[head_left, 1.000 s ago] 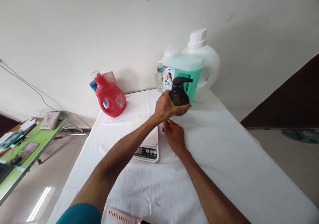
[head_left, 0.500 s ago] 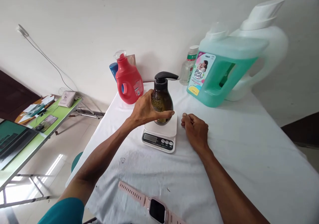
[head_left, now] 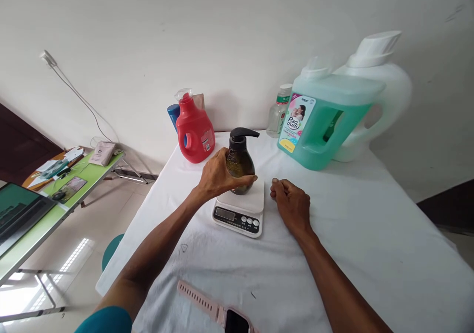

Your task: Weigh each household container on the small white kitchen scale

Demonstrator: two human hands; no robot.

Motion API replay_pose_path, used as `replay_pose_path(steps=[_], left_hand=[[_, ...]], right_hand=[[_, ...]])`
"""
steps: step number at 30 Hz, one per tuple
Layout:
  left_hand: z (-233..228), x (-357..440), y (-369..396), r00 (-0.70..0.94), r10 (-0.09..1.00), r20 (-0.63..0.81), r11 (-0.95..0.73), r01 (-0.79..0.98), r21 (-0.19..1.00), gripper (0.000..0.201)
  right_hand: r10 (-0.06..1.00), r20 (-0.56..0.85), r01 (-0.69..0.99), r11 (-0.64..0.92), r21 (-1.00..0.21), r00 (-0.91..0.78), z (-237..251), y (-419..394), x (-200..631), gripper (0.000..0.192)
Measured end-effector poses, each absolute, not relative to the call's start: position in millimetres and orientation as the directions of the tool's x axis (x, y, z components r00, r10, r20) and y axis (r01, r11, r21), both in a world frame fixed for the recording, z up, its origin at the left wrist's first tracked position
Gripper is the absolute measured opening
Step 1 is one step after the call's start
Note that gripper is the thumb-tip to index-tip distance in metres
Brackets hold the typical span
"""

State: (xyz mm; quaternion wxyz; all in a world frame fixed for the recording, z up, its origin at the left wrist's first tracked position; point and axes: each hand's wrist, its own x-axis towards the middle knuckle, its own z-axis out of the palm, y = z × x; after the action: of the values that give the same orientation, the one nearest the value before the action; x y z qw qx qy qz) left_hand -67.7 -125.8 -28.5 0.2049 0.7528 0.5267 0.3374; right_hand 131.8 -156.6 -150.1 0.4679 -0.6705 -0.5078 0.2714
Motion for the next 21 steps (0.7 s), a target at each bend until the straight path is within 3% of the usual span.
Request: replay_pose_path(steps=[6, 9, 11, 16, 21], left_hand=[[-32, -74, -130, 0.237, 0.924, 0.301, -0.379, 0.67, 0.638, 0.07], [-41, -85, -132, 0.211, 0.92, 0.329, -0.39, 0.554, 0.735, 0.068], [-52, -95, -130, 0.142, 0.93, 0.34, -0.367, 0.427, 0.826, 0.064], [-103, -126, -117, -0.211, 0.943, 0.258, -0.216, 0.203, 0.955, 0.076], [-142, -143, -112, -0.28, 0.938, 0.201, -0.153, 0.185, 0.971, 0.075]], right_hand=[[0.937, 0.132, 0.434, -0.023, -0.901, 0.323, -147, -159, 131, 0.057], [0.939, 0.144, 0.435, -0.007, -0.9, 0.313, -145, -160, 131, 0.058], [0.941, 0.149, 0.435, 0.002, -0.9, 0.304, -144, -160, 132, 0.057], [0.94, 0.151, 0.442, 0.0, -0.897, 0.306, -146, -158, 132, 0.054], [0.938, 0.147, 0.45, -0.009, -0.893, 0.312, -148, -156, 132, 0.053]])
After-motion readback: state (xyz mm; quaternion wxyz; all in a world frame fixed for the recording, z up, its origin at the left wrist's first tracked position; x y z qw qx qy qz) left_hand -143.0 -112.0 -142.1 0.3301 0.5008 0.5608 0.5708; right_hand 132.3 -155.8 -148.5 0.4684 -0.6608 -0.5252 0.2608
